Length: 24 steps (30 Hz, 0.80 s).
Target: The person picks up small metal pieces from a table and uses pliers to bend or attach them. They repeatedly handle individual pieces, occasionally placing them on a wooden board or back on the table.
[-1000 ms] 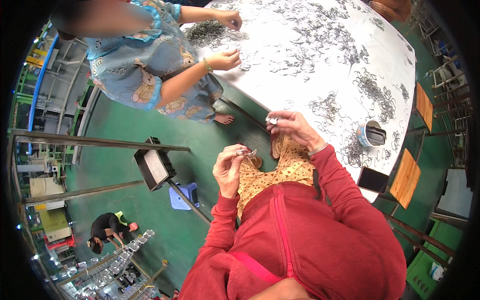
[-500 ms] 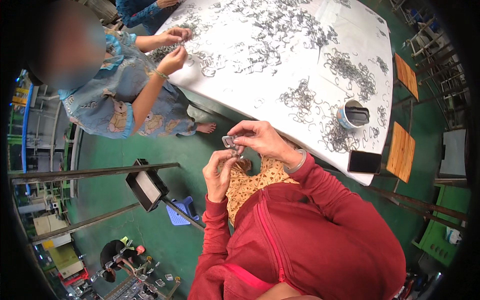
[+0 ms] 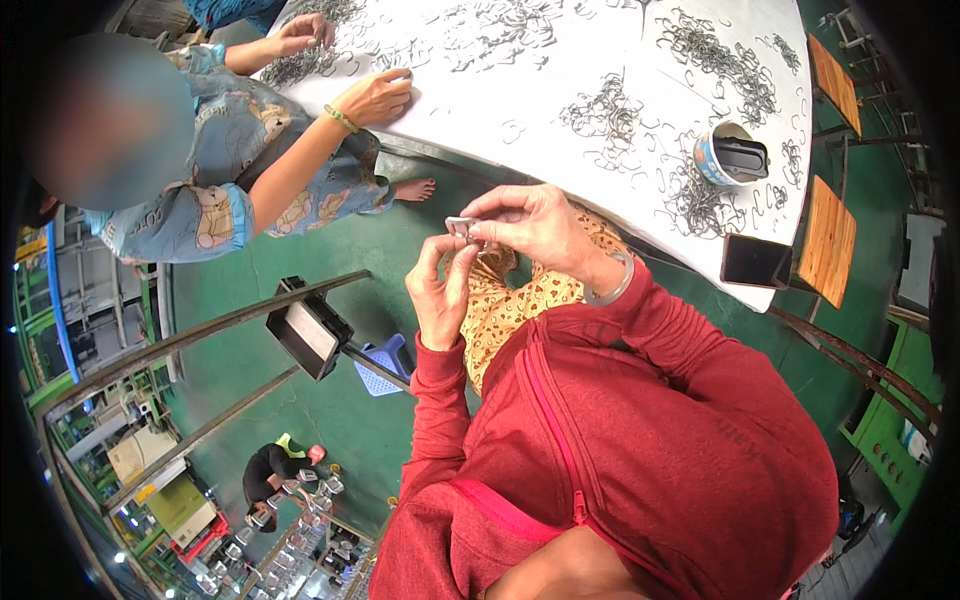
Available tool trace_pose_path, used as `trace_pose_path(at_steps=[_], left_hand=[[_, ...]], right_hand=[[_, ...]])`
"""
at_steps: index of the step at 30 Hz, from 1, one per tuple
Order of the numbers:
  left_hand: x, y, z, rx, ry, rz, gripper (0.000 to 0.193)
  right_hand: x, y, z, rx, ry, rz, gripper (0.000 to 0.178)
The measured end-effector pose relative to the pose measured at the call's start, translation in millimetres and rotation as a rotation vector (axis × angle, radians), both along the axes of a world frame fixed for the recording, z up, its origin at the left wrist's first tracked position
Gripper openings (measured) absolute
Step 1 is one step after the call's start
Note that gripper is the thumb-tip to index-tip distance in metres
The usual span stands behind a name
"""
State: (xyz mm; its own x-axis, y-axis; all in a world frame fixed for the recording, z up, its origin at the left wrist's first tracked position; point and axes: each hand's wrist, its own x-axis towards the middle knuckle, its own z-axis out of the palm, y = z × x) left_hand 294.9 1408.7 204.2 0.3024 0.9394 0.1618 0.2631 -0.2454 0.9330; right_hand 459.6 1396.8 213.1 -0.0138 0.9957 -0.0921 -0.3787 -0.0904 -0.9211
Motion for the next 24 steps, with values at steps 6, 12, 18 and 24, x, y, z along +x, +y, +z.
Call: trace_pose_path(at_steps=[6, 12, 18, 24], left_hand=[[-4.7, -4.9, -29.5, -0.114, -0.112, 0.028, 0.026], [0.9, 32.6, -32.5, -0.131, -0.234, 0.228, 0.033], [114.6, 112.8, -37.6, 0.356, 0.328, -0.263, 0.01], [162.8, 121.2, -71.3, 0.521, 0.618, -0.319, 0.011]], right_hand=[[-4.2, -1.6, -12.3, 0.023, 0.057, -0.099, 0.015], [3.9, -5.7, -11.8, 0.051, 0.127, -0.071, 0.013], [15.9, -14.6, 0.2, 0.258, -0.319, -0.101, 0.013], [23.5, -19.2, 4.2, 0.215, -0.307, -0.087, 0.013]])
